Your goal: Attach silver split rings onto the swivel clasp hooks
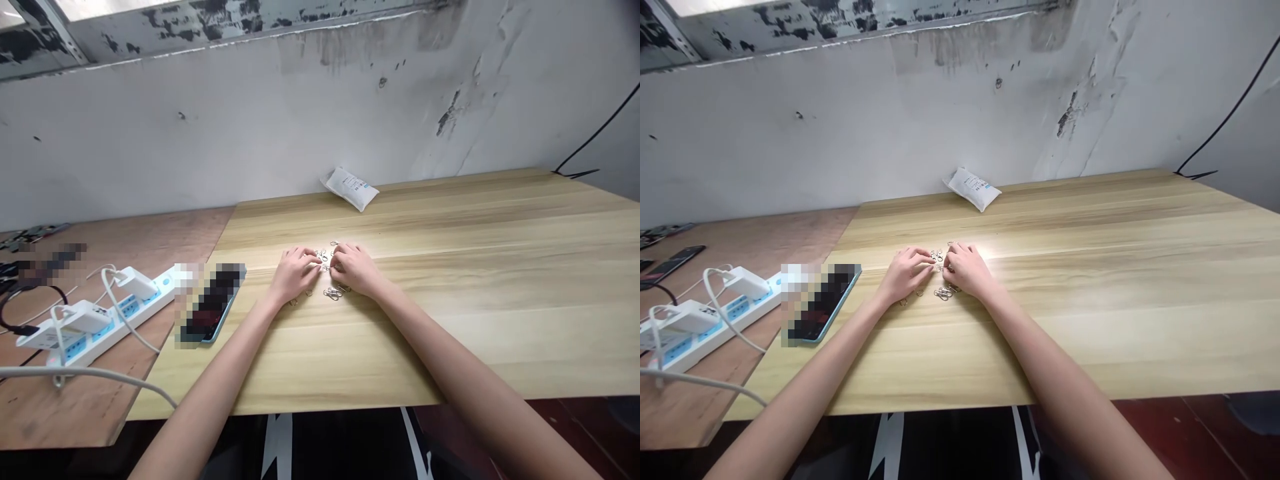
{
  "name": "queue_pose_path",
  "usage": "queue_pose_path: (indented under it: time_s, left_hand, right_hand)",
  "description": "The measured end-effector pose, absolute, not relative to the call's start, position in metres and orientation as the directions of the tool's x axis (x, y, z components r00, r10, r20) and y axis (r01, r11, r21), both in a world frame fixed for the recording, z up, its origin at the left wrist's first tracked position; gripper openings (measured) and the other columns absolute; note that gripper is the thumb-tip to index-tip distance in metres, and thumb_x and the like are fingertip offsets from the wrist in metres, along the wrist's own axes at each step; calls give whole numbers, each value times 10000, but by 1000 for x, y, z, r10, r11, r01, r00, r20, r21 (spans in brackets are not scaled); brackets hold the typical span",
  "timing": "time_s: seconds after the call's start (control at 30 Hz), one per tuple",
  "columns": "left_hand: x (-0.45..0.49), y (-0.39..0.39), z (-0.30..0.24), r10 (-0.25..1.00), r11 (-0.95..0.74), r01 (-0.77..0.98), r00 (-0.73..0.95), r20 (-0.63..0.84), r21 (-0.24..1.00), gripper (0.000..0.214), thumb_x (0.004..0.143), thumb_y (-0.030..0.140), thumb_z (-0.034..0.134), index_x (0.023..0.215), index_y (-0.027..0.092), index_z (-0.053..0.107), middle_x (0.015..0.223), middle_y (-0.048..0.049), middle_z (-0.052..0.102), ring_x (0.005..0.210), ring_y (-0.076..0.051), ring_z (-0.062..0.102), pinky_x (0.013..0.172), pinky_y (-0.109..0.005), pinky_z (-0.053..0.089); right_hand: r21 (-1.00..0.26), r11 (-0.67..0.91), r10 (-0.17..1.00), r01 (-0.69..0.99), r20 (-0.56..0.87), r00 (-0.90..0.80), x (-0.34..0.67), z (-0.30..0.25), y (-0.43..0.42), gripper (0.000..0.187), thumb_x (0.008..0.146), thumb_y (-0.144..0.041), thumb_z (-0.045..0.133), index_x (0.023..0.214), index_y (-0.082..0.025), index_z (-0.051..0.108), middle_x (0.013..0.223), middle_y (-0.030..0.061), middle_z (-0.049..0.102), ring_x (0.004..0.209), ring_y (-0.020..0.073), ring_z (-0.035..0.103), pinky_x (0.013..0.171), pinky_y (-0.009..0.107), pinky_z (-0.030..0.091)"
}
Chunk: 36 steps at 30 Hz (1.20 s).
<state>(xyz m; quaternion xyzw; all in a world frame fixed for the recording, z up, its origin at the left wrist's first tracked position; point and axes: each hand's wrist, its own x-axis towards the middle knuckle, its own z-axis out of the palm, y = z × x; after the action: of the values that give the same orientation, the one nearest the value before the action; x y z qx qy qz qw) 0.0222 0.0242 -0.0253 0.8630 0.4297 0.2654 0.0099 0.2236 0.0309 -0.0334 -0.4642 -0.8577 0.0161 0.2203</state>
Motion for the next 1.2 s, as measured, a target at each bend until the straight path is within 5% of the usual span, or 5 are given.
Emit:
queue_pose_path:
  time_s: [0.57,1.2]
  left_hand:
    - [26,36,-35,697,-689,694,554,455,211,143,919,267,582,894,249,722,1026,-31,688,1005,-216,570,885,-381,391]
    - [27,29,-24,756,-622,679,392,524,389,45,842,191,657,824,224,682,1003,-11,683,992,-200,582,900,-374,361]
  right_hand:
    - [-437,626,772,646,465,-433,222,-40,33,56,870,-174,608,823,-204,617,874,32,679,920,216,587,865,360,368]
    - [-709,548,836,444,490,-248,222,-31,29,65,864,-227,637,812,-216,675,799,23,723,728,178,624,736,335,454]
